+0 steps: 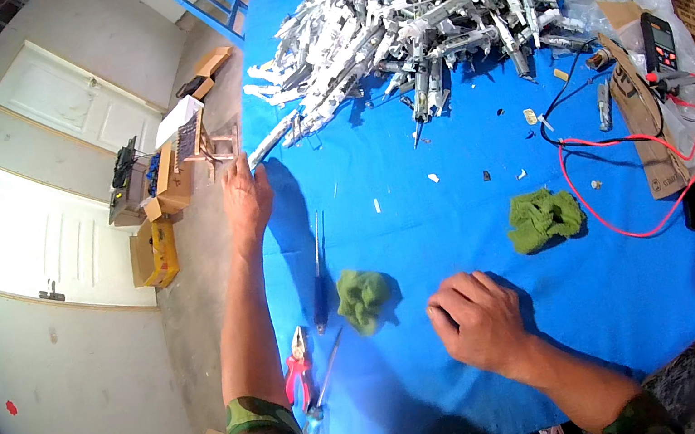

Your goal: The person uses pliers to pull and adjust parts of a small silver component, then wipes a long white component with a cloth.

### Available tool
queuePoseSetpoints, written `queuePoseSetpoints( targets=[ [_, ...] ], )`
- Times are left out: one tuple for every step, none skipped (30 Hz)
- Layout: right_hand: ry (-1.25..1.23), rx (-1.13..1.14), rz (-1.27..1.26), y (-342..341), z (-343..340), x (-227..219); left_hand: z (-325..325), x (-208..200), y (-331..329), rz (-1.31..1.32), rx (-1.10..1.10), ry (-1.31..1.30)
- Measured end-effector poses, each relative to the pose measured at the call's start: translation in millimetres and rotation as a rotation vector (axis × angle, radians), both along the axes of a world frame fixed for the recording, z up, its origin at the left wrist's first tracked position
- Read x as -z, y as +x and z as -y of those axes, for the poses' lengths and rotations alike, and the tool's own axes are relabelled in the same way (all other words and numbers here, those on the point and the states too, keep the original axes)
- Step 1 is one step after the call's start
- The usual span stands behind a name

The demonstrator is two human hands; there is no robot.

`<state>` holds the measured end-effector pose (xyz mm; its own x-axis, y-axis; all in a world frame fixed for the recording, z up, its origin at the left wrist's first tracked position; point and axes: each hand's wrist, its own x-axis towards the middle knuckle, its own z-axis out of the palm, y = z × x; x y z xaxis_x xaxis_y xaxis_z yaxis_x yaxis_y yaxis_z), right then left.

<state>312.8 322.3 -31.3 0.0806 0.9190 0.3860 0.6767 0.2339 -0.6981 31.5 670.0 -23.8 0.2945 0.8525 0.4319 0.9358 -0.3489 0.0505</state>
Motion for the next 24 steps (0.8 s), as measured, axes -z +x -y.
queuePoseSetpoints(
  targets=[
    [0.003,0.002,-0.015,0.7,-0.9,-2.9,-9.6,3.4,0.9,-0.002,0.0,0.008],
    [-0.001,0.006,-0.013,0.8,-1.2,-4.4,-16.9,6.8,0.5,-0.005,-0.001,0.016],
    [-0.005,0.012,-0.013,0.2,-1.4,-5.7,-24.1,11.4,-2.7,-0.004,0.02,0.032],
    [-0.008,0.016,-0.013,0.2,-1.9,-6.5,-30.2,15.5,-6.6,-0.02,0.017,0.012],
    [-0.01,0.013,-0.012,0.6,-2.4,-7.5,-35.0,19.3,-11.0,-0.037,0.013,-0.009],
    [-0.012,0.011,-0.016,0.5,-3.0,-9.1,-38.4,20.2,-14.2,-0.057,0.01,-0.028],
    [-0.014,0.008,-0.02,0.2,-3.0,-9.5,-37.5,23.0,-17.7,-0.046,0.043,0.042],
    [-0.013,0.01,-0.021,0.2,-2.7,-9.0,-35.0,25.4,-21.7,-0.067,0.042,0.014],
    [-0.008,0.019,-0.022,0.7,-3.5,-9.6,-32.5,20.6,-19.2,-0.087,0.048,-0.01],
    [-0.002,0.027,-0.023,1.5,-3.4,-10.3,-28.5,16.7,-16.8,-0.107,0.053,-0.034],
    [-0.003,0.028,-0.016,2.2,-3.2,-9.7,-23.9,16.0,-15.5,-0.096,0.055,-0.024],
    [-0.001,0.024,-0.014,2.1,-3.0,-8.8,-17.5,14.5,-17.9,-0.088,0.053,-0.012],
    [0.0,0.02,-0.011,2.0,-2.4,-7.8,-9.4,13.0,-20.9,-0.081,0.05,-0.001],
    [0.007,0.015,-0.018,1.9,-1.4,-7.2,1.1,11.5,-25.2,-0.079,0.049,-0.02],
    [0.018,0.016,-0.028,1.6,-1.3,-7.1,11.0,7.3,-27.1,-0.078,0.054,-0.036],
    [0.028,0.015,-0.037,1.2,-1.3,-6.6,21.6,4.0,-29.7,-0.078,0.057,-0.052],
    [0.032,0.014,-0.044,0.7,-1.0,-5.8,32.6,2.3,-30.7,-0.06,0.029,-0.048],
    [0.033,0.013,-0.047,0.7,-0.3,-4.7,44.0,-0.7,-32.2,-0.045,0.009,-0.07],
    [0.034,0.01,-0.05,0.4,0.3,-3.5,56.4,-4.1,-35.0,-0.031,-0.013,-0.092],
    [0.035,0.008,-0.047,-0.7,0.6,-2.1,70.3,-7.4,-39.1,-0.016,-0.038,-0.114],
    [0.039,0.011,-0.046,-0.9,0.6,-0.9,86.0,-13.7,-38.9,-0.008,-0.059,-0.124],
    [0.039,0.013,-0.044,-1.2,1.1,0.7,104.3,-22.7,-34.2,0.062,-0.06,-0.158],
    [0.038,0.021,-0.037,-1.7,1.7,2.4,123.1,-31.8,-29.6,0.132,-0.063,-0.193],
    [0.041,0.031,-0.03,-1.5,2.2,3.3,140.8,-43.0,-23.1,0.203,-0.062,-0.223]
  ],
)
